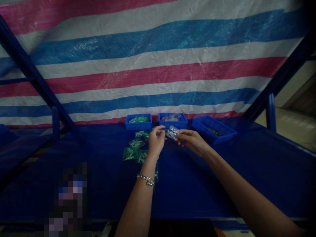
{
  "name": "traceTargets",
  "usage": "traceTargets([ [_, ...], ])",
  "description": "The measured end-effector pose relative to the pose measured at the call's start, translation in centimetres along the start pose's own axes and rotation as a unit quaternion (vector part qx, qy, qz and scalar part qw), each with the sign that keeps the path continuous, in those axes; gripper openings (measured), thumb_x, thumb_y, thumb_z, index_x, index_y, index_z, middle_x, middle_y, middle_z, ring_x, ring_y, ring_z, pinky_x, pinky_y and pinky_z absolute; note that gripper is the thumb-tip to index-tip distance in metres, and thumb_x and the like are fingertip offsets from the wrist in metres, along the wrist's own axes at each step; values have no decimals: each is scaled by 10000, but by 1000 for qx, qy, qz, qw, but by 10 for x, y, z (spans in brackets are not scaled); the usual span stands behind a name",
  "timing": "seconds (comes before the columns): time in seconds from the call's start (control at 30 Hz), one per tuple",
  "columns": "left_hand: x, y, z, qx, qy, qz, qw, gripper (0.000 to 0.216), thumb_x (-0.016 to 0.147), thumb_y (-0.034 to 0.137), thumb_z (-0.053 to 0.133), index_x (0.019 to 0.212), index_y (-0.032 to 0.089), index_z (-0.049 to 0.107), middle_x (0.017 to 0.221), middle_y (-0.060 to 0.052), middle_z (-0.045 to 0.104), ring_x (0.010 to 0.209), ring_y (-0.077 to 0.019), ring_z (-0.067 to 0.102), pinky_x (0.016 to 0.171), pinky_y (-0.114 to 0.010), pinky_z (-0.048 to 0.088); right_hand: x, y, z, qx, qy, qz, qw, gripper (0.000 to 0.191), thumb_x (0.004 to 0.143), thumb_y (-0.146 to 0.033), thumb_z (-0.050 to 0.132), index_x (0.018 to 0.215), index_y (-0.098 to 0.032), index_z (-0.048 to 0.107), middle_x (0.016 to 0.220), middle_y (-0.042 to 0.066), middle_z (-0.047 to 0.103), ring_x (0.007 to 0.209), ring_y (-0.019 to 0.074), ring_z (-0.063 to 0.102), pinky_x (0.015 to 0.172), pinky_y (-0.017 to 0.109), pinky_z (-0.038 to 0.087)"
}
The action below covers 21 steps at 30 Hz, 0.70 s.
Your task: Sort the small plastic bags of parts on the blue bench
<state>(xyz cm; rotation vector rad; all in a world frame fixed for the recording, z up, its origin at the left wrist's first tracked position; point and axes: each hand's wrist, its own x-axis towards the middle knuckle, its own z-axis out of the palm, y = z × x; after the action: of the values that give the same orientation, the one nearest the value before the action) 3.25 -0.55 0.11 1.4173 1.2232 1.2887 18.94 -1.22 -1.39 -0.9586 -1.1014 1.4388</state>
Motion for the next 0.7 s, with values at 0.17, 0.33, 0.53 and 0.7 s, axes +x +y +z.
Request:
traceTargets([
  [0.17,3,-5,-1,62,34,-45,997,309,784,379,451,761,115,611,698,-47,586,478,-63,465,446,-177,329,1,-1,1,-29,63,-51,996,235,580,-281,724,785,-186,658,721,20,652,598,119,561,514,232,366],
  [0.33,-3,3,-1,60,-81,-130,986,511,784,536,375,607,111,596,567,-39,558,399,-55,413,430,-198,295,2,2,-1,-71,65,-98,991,225,607,-323,700,788,-196,661,760,25,640,692,146,566,549,243,397],
  [0.53,-6,11,-3,31,-107,-206,972,550,756,583,387,649,95,617,650,-75,623,397,-48,431,433,-190,268,7,6,-6,-95,73,-126,985,244,612,-346,693,804,-197,670,822,41,645,715,161,565,542,251,412],
  [0.7,-8,14,-5,-5,-138,-232,963,526,746,564,425,676,85,630,680,-90,642,423,-52,459,434,-181,275,8,8,-6,-105,77,-133,983,244,597,-348,701,787,-196,684,848,43,657,684,153,561,530,253,414],
])
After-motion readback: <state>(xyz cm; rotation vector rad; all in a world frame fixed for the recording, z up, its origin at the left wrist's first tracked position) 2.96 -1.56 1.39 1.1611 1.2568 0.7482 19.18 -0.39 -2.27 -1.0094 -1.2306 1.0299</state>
